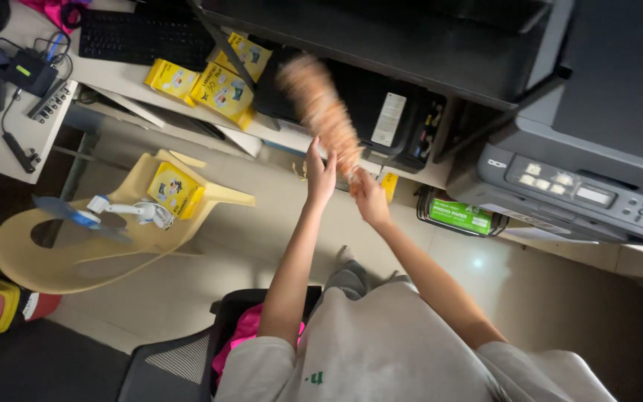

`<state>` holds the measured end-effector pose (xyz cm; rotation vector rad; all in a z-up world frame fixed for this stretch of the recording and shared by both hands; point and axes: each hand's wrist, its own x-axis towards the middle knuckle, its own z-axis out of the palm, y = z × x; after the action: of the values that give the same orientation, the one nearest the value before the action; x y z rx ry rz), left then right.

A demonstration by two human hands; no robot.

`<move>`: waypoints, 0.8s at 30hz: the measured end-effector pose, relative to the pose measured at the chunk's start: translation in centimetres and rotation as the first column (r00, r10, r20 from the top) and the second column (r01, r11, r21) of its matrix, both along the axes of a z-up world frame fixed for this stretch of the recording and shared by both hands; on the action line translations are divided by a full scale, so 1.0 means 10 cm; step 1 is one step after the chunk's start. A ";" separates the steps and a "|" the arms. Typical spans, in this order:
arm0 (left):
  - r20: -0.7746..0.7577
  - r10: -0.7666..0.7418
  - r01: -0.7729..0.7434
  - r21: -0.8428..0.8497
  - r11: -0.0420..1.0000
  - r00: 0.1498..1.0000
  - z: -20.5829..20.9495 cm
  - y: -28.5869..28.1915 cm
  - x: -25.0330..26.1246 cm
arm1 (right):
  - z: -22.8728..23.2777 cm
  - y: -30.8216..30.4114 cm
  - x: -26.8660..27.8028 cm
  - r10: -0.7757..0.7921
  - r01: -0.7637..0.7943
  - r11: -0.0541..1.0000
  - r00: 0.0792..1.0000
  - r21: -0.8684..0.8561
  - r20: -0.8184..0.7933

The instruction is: The person organizes small wooden sticks in a tray on the desk. Then, using a fluffy duster, they wipe the top of a printer and the lower shelf area of the desk while kneeling. Finally, they pick up a black wire basket containing white paper.

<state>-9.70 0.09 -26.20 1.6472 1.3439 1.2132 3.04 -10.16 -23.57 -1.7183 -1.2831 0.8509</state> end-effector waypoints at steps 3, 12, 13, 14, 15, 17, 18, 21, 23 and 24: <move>0.072 0.024 -0.023 -0.020 1.000 0.997 0.02 0.14 -0.14 | -0.22 0.24 -0.20 -0.048 0.032 0.979 0.996 0.203 0.077; -0.055 0.073 -0.076 -0.052 0.996 0.996 0.15 0.45 -0.36 | 0.06 0.83 -0.04 0.081 -0.080 0.997 0.993 -0.022 0.081; -0.043 -0.003 0.000 -0.071 0.997 0.999 0.21 0.46 -0.36 | 0.06 0.85 0.09 0.096 -0.127 0.987 0.957 0.094 0.274; -0.030 -0.080 0.077 -0.091 0.993 0.996 0.25 0.46 -0.34 | 0.06 0.87 0.24 0.083 -0.192 0.962 0.885 0.196 0.459; -0.032 -0.085 0.081 -0.091 0.992 0.996 0.28 0.49 -0.33 | -0.01 0.87 0.31 0.079 -0.187 0.963 0.886 0.196 0.456; -0.004 -0.093 0.093 0.022 0.995 0.996 0.31 0.47 -0.29 | -0.14 0.80 0.49 -0.059 0.059 0.998 0.971 0.007 0.230; -0.001 -0.099 0.099 0.022 0.995 0.995 0.27 0.48 -0.26 | 0.03 0.74 0.52 -0.065 0.065 0.998 0.971 0.007 0.232; -0.033 -0.116 0.116 -0.003 0.993 0.993 0.23 0.51 -0.16 | 0.55 0.57 0.65 -0.163 0.130 0.983 0.944 0.128 0.287; -0.033 -0.203 0.201 -0.057 0.978 0.979 0.23 0.50 -0.10 | 0.82 0.42 0.70 0.020 -0.058 0.996 0.875 0.063 0.483; -0.035 -0.217 0.215 -0.059 0.975 0.976 0.25 0.46 -0.08 | 0.66 0.31 0.79 0.008 -0.043 0.997 0.877 0.063 0.480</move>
<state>-10.47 4.73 -23.69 1.7374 1.1768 1.0113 10.91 -7.01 -16.97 -1.9283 -1.6401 0.3876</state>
